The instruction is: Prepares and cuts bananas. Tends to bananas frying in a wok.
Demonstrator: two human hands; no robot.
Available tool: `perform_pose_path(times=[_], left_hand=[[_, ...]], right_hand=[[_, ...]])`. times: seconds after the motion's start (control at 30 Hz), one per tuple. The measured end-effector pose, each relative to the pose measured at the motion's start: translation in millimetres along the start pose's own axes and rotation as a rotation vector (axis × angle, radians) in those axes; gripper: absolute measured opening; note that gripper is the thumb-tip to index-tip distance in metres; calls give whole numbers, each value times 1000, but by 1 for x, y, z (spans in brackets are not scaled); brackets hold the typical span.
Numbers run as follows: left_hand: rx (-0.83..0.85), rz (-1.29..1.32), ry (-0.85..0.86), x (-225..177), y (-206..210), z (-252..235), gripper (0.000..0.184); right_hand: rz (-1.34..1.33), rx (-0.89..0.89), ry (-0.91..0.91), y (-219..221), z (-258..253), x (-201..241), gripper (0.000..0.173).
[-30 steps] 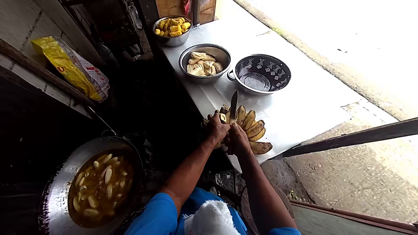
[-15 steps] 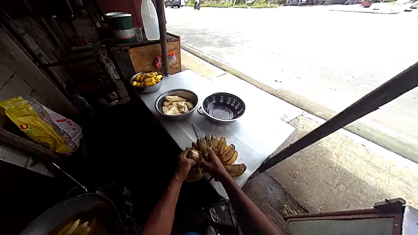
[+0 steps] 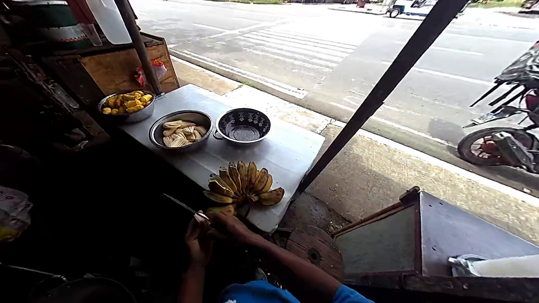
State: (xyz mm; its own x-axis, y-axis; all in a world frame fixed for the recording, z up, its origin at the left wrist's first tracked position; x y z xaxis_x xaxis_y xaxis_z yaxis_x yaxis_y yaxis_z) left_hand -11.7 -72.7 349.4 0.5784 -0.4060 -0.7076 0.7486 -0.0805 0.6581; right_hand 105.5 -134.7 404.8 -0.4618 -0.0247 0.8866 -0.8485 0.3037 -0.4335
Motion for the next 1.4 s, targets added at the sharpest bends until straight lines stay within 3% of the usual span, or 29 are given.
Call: perform_pose_path(times=[0.1,0.2,0.27,0.33,0.43,0.53,0.63,0.73,0.8,0.87,0.9,0.97,1.07,1.27,1.4], left_hand=[[-391,65,-162,-12,-67,3,23],[-864,164,-233,-29,-174,9,18],[-1111,275,-116,-38,-261,31,24],[-1288,334,109,-58,-324,58,38],[-1460,357,351,-104,-357,83,41],[-1438,267,363,-134,-324,67,22],[-1021,99,321,-136,-225,15,22],[-560,-75,231,-103,-93,-25,30],[-324,-201,47,-68,-16,-33,47],[-247,-277,-181,-31,36,-37,59],[-268,-323,-250,-16,52,-38,55],[-319,-480,-213,5,66,-46,60],[-267,-691,18,20,69,-67,77],[-37,-584,47,2,71,-83,51],[38,-588,146,1,73,-79,40]], right_hand=[[-138,73,132,7,10,11,47],[-154,36,291,-3,18,0,34],[-135,-24,339,-12,25,-8,34],[-138,-81,355,-21,27,-13,36],[-206,-134,377,-32,30,-18,32],[-287,-194,411,-41,31,-18,31],[-280,-242,436,-54,30,-19,33],[-276,-245,411,-66,28,-18,32],[-249,-243,374,-72,28,-16,36],[-197,-230,331,-78,30,-13,43],[-167,-215,323,-81,32,-13,47],[-81,-183,338,-85,34,-20,53],[245,-161,258,-93,34,-35,49],[706,-103,125,-97,23,-32,45],[752,-77,117,-83,-12,-28,42]])
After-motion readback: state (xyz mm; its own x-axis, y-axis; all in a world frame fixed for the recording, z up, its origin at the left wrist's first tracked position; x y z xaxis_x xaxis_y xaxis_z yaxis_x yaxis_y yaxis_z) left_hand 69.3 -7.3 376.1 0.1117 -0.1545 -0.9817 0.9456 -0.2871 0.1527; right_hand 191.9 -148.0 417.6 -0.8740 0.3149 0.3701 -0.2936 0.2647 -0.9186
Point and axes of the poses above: each hand's wrist, its own z-axis away from the middle knuckle, its own y-axis out of the palm, x = y × z, the point moved 5 cm from there along -z, towards the middle knuckle, and after that the axes turned 11 degrees about -x, right-handed, at the moved point
